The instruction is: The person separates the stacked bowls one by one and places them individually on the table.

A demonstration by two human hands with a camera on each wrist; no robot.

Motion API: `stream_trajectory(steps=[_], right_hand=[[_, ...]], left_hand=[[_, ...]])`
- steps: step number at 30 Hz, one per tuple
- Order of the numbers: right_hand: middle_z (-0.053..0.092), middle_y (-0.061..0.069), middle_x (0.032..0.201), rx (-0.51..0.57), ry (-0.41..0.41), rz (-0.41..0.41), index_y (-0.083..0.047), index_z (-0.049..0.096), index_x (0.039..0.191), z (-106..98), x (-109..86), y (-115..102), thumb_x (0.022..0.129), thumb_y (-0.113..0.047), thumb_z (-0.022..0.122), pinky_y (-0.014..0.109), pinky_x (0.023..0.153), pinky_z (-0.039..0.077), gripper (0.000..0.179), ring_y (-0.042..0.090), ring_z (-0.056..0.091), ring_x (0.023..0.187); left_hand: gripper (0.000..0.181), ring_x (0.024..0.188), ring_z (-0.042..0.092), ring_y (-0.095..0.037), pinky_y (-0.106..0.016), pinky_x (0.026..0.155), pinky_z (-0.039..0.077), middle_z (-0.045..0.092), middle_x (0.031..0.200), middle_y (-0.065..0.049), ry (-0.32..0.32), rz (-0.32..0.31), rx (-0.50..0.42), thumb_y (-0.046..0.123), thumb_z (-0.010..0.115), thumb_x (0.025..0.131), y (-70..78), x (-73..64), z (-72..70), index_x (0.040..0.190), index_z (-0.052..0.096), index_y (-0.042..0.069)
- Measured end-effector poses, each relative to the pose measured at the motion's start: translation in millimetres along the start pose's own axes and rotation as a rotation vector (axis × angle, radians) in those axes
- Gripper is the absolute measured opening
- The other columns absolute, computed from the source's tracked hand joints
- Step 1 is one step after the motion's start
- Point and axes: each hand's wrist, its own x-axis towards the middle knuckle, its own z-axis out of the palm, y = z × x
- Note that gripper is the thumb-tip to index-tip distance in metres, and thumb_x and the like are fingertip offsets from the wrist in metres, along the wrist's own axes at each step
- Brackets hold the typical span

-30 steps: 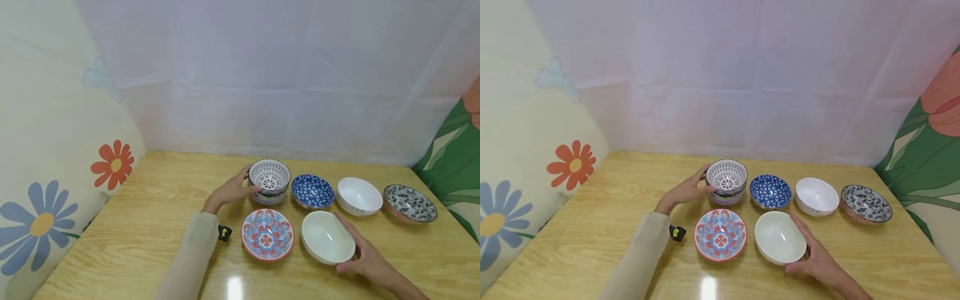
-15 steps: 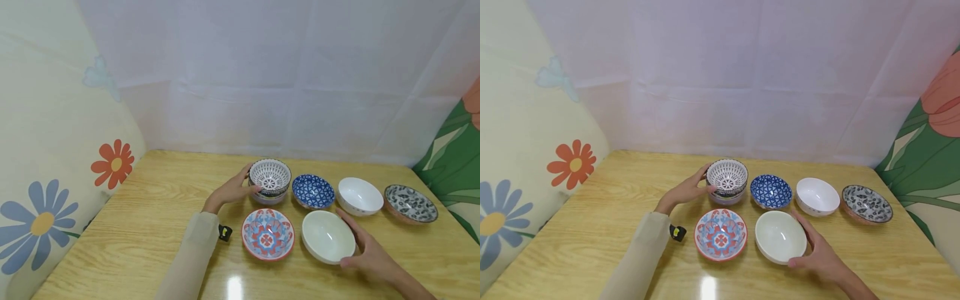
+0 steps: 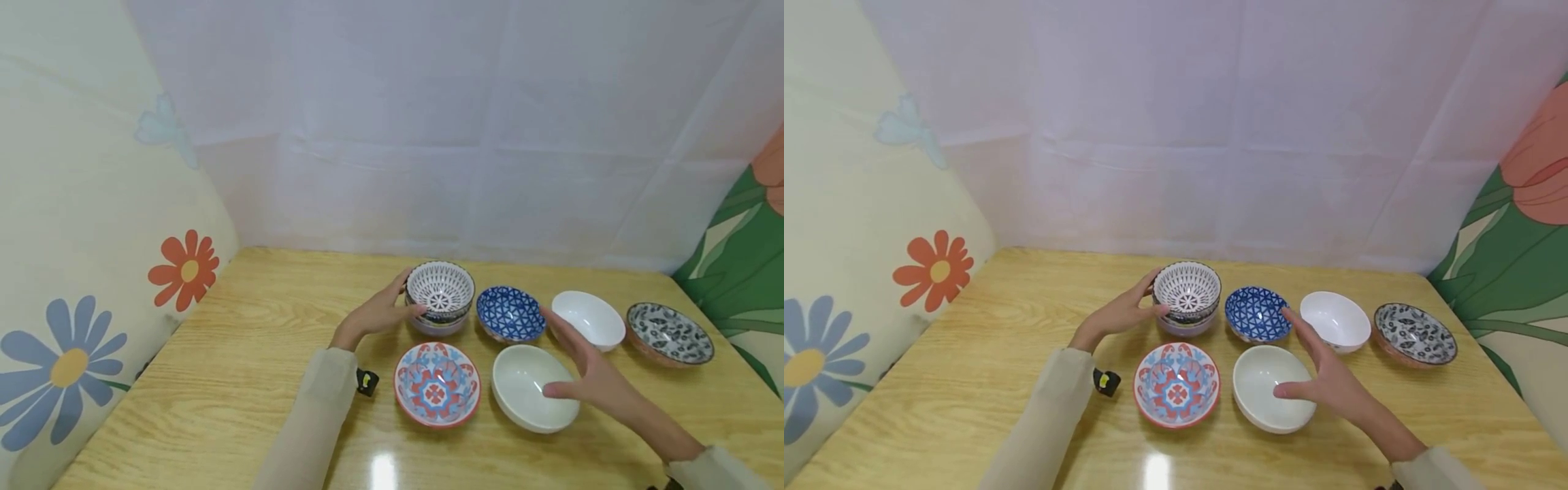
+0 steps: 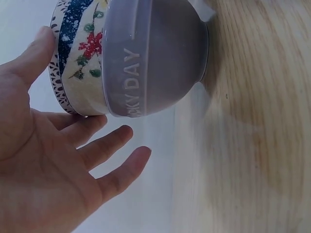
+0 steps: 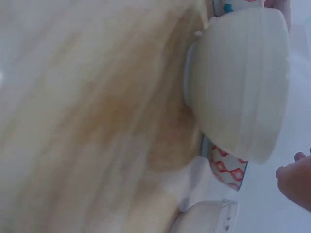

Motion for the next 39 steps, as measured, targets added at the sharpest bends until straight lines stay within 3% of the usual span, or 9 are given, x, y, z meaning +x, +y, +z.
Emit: stream_trajectory(steps=[7, 12, 15, 19, 27, 34, 39], right_hand=[[0.014, 0.024, 0.157, -0.023, -0.017, -0.032, -0.002, 0.016, 0.152, -3, 32.4, -10, 0.072, 0.007, 0.076, 0.0, 0.105, 0.019, 0.1, -0.015, 0.015, 0.137], [0.01, 0.02, 0.159, -0.042, -0.027, 0.06, -0.008, 0.013, 0.153, -2, 53.3, -18, 0.076, -0.003, 0.076, -0.001, 0.103, 0.018, 0.1, 0.021, 0.008, 0.148], [0.01, 0.016, 0.16, -0.052, -0.033, 0.115, -0.011, 0.011, 0.154, -1, 66.2, -21, 0.077, -0.01, 0.078, 0.019, 0.117, 0.018, 0.102, 0.038, 0.007, 0.146], [0.011, 0.016, 0.16, -0.044, -0.025, 0.153, -0.008, 0.01, 0.154, 3, 84.2, -20, 0.076, -0.015, 0.08, 0.053, 0.117, 0.012, 0.105, 0.037, 0.007, 0.147], [0.007, 0.014, 0.161, -0.084, -0.07, 0.229, -0.013, 0.006, 0.155, 11, 110.2, -16, 0.074, -0.029, 0.082, 0.059, 0.116, 0.011, 0.112, 0.039, 0.006, 0.146], [0.005, 0.014, 0.161, -0.136, -0.093, 0.227, -0.013, 0.003, 0.155, 3, 118.3, -23, 0.077, -0.025, 0.08, 0.062, 0.114, 0.009, 0.11, 0.04, 0.003, 0.146], [0.005, 0.01, 0.161, -0.153, -0.076, 0.219, -0.019, 0.002, 0.155, 4, 131.5, -23, 0.079, -0.027, 0.078, 0.063, 0.114, 0.01, 0.107, 0.038, 0.003, 0.147]], left_hand=[[0.085, 0.145, 0.02, -0.03, -0.055, 0.116, 0.02, 0.017, 0.159, -0.011, 0.004, 0.0, -0.011, 0.039, 0.057, 0.094, 0.6, -3.5, -1.3, 0.155, 0.001, 0.018], [0.085, 0.145, 0.02, -0.03, -0.054, 0.116, 0.02, 0.018, 0.159, -0.011, 0.006, 0.009, -0.013, 0.038, 0.058, 0.094, 0.7, -3.3, -0.9, 0.155, 0.003, 0.017], [0.083, 0.145, 0.022, -0.029, -0.054, 0.116, 0.021, 0.02, 0.158, -0.011, 0.015, 0.011, -0.012, 0.038, 0.058, 0.094, 0.3, -2.7, -0.3, 0.155, 0.005, 0.016], [0.082, 0.144, 0.025, -0.028, -0.053, 0.116, 0.023, 0.024, 0.157, -0.01, 0.031, 0.021, -0.013, 0.036, 0.06, 0.094, -0.7, -0.9, 1.0, 0.155, 0.01, 0.015], [0.084, 0.143, 0.027, -0.028, -0.051, 0.115, 0.024, 0.025, 0.157, -0.008, 0.038, 0.0, -0.018, 0.037, 0.063, 0.091, -1.0, 1.7, 3.9, 0.154, 0.013, 0.015], [0.09, 0.144, 0.023, -0.029, -0.053, 0.116, 0.022, 0.022, 0.157, -0.011, 0.001, 0.029, -0.024, 0.034, 0.067, 0.089, 0.8, 3.6, 5.7, 0.154, 0.009, 0.012], [0.09, 0.144, 0.024, -0.03, -0.052, 0.116, 0.022, 0.023, 0.157, -0.012, 0.021, 0.021, 0.004, 0.035, 0.067, 0.089, 1.0, 2.5, 4.5, 0.154, 0.009, 0.01]])
